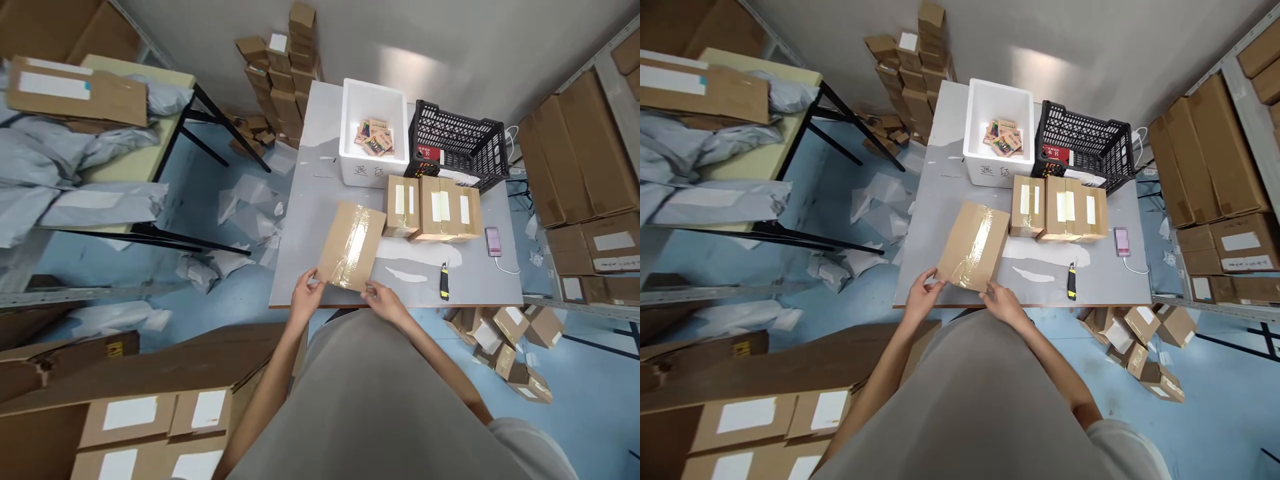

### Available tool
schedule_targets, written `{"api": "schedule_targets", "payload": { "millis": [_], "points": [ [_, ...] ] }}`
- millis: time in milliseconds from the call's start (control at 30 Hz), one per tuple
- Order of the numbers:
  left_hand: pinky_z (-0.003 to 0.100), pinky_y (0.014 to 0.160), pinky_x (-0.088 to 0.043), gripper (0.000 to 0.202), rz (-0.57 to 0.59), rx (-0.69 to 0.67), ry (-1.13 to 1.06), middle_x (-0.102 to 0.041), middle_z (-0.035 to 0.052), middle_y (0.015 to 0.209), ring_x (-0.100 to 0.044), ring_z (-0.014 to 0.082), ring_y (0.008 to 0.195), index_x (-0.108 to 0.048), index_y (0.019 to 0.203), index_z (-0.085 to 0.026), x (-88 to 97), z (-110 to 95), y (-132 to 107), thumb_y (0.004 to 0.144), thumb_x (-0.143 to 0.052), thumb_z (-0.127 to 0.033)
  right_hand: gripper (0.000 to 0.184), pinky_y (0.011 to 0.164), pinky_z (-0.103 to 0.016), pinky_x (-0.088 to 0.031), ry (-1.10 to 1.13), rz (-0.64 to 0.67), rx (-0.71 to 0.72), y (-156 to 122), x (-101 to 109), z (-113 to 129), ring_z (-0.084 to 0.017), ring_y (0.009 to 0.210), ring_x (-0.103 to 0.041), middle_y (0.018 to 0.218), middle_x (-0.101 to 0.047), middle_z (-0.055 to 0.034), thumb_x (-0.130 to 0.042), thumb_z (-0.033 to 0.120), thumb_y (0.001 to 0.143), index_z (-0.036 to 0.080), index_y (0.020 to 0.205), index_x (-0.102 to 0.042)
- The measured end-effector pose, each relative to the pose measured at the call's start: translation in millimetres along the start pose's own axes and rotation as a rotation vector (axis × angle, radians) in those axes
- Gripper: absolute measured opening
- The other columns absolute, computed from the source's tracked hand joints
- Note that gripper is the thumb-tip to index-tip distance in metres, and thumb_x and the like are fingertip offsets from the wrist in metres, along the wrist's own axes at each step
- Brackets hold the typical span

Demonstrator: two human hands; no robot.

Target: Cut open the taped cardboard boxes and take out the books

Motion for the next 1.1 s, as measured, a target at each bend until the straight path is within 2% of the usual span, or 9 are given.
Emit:
{"api": "schedule_targets", "payload": {
  "millis": [67,133,267,367,467,633,800,900,1100],
  "points": [
    [0.05,0.118,-0.063,0.071,-0.043,0.105,-0.056,-0.063,0.0222,0.165,-0.081,0.0344,0.127,-0.061,0.157,-0.021,13.1,17.5,-8.1,0.092,-0.082,-0.04,0.032,0.122,-0.057,-0.056,-0.108,-0.012,0.047,16.8,11.2,22.8,-0.042,0.126,-0.081,0.115,-0.089,-0.0077,-0.087,0.05,0.091,0.032,0.118,-0.088],
    [0.051,0.12,-0.062,0.078,-0.044,0.194,-0.12,-0.061,0.0245,0.168,-0.076,0.037,0.138,-0.056,0.163,-0.021,18.0,28.0,-16.2,0.093,-0.084,-0.04,0.04,0.132,-0.058,-0.047,-0.126,-0.144,0.175,54.4,41.6,59.3,-0.042,0.142,-0.072,0.138,-0.084,-0.0111,-0.082,0.051,0.094,0.028,0.126,-0.087],
    [0.051,0.114,-0.065,0.062,0.153,0.331,-0.257,-0.074,0.0237,0.151,-0.078,0.0365,0.136,-0.065,0.146,-0.019,-4.6,33.7,-38.3,0.094,-0.087,-0.044,0.057,0.145,-0.056,-0.028,-0.122,-0.25,0.359,148.8,91.5,121.7,-0.037,0.163,-0.052,0.159,-0.073,-0.0123,-0.079,0.052,0.096,0.022,0.144,-0.078],
    [0.049,0.116,-0.064,0.051,0.287,0.375,-0.322,-0.082,0.018,0.138,-0.08,0.0338,0.131,-0.071,0.125,-0.02,-30.1,27.9,-55.1,0.09,-0.092,-0.049,0.063,0.144,-0.061,-0.028,-0.226,-0.199,0.273,198.3,95.9,130.3,-0.039,0.16,-0.055,0.155,-0.075,-0.016,-0.075,0.044,0.098,0.016,0.154,-0.07],
    [0.05,0.116,-0.063,0.056,0.323,0.321,-0.317,-0.085,0.0142,0.132,-0.08,0.0358,0.13,-0.075,0.115,-0.022,-44.5,17.1,-61.9,0.081,-0.097,-0.061,0.06,0.138,-0.063,-0.036,-0.332,-0.196,0.182,206.0,85.9,114.5,-0.044,0.153,-0.061,0.148,-0.078,-0.0232,-0.07,0.04,0.1,0.008,0.152,-0.07],
    [0.054,0.118,-0.06,0.07,0.302,0.19,-0.226,-0.086,0.0164,0.126,-0.077,0.0406,0.132,-0.077,0.112,-0.018,-33.4,14.8,-64.3,0.076,-0.091,-0.076,0.06,0.131,-0.061,-0.045,-0.467,-0.258,0.248,143.9,73.7,71.9,-0.044,0.147,-0.065,0.152,-0.075,-0.026,-0.055,0.045,0.109,0.007,0.153,-0.069],
    [0.052,0.124,-0.056,0.064,0.074,0.213,-0.083,-0.077,0.0234,0.148,-0.074,0.0377,0.139,-0.07,0.139,-0.013,10.9,31.8,-61.3,0.092,-0.08,-0.056,0.075,0.122,-0.058,-0.055,-0.399,-0.257,0.141,38.8,75.2,3.5,-0.042,0.14,-0.073,0.145,-0.079,-0.0243,-0.049,0.063,0.11,0.01,0.161,-0.063],
    [0.053,0.125,-0.055,0.072,-0.059,0.202,0.106,-0.069,0.0283,0.158,-0.074,0.0388,0.139,-0.063,0.154,-0.008,26.5,24.1,-56.1,0.097,-0.076,-0.05,0.078,0.118,-0.06,-0.058,-0.303,-0.285,0.037,-21.6,77.2,-28.3,-0.042,0.137,-0.075,0.146,-0.08,-0.0231,-0.049,0.07,0.108,0.014,0.161,-0.063],
    [0.056,0.134,-0.044,0.074,0.011,-0.058,0.272,-0.069,0.023,0.16,-0.061,0.0439,0.155,-0.067,0.156,-0.014,-1.4,-24.1,-35.4,0.099,-0.075,-0.061,0.074,0.121,-0.058,-0.058,-0.141,-0.398,-0.029,-81.0,97.8,-36.1,-0.04,0.144,-0.073,0.149,-0.079,-0.021,-0.056,0.073,0.107,0.019,0.157,-0.066]
  ]
}}
Point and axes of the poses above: each hand's wrist, its own y-axis towards the middle knuckle, its own x-axis out of the back of the hand, z = x × y, the point moved 8 cm from there along y, towards the middle knuckle
